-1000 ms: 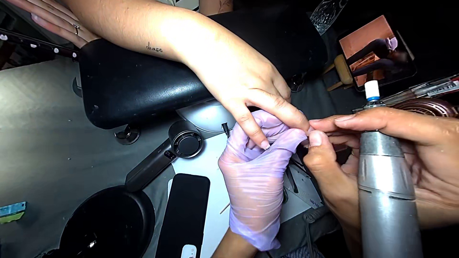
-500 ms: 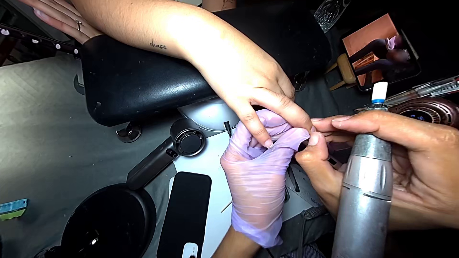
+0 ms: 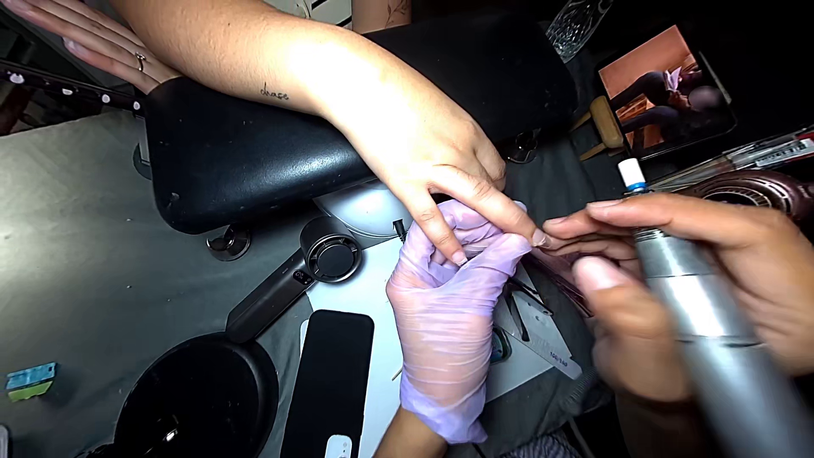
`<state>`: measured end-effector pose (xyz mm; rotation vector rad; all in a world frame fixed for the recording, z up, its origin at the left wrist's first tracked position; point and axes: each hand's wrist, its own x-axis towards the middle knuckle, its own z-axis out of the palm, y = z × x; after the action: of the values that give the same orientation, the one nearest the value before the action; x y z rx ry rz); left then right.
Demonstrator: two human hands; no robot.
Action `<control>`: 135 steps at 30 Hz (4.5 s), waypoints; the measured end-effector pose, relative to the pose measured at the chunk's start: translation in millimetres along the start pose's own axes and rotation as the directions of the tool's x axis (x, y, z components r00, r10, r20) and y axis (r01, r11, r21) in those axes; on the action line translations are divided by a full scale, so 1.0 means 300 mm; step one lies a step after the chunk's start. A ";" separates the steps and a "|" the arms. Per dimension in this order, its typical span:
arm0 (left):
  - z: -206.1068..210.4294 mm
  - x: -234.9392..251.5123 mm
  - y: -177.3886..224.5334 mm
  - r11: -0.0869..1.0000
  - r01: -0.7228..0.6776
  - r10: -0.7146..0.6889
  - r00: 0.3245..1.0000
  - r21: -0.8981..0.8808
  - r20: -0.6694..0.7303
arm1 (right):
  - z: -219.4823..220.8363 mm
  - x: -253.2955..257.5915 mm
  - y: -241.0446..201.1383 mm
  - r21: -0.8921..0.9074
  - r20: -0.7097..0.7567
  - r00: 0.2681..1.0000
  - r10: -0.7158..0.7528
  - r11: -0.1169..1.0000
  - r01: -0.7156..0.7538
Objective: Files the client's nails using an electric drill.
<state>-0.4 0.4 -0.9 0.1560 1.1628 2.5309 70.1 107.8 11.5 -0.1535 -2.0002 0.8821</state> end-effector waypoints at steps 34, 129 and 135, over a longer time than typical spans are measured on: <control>-0.006 -0.014 -0.046 0.939 0.127 -0.138 0.990 -0.318 -0.011 | 0.055 -0.141 0.010 0.353 0.086 0.996 -0.034 0.936 0.001; -0.025 -0.001 -0.047 0.990 0.054 -0.059 0.998 -0.133 -0.031 | 0.057 -0.117 -0.017 0.412 0.069 0.991 0.113 0.902 -0.132; -0.024 -0.004 -0.042 0.989 0.071 -0.076 0.996 -0.130 -0.038 | 0.063 -0.121 -0.025 0.409 0.046 0.994 0.103 0.905 -0.113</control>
<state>2.4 2.5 -15.1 0.0256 0.9983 2.5457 77.6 76.8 -15.2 -0.0127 -1.7934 1.3625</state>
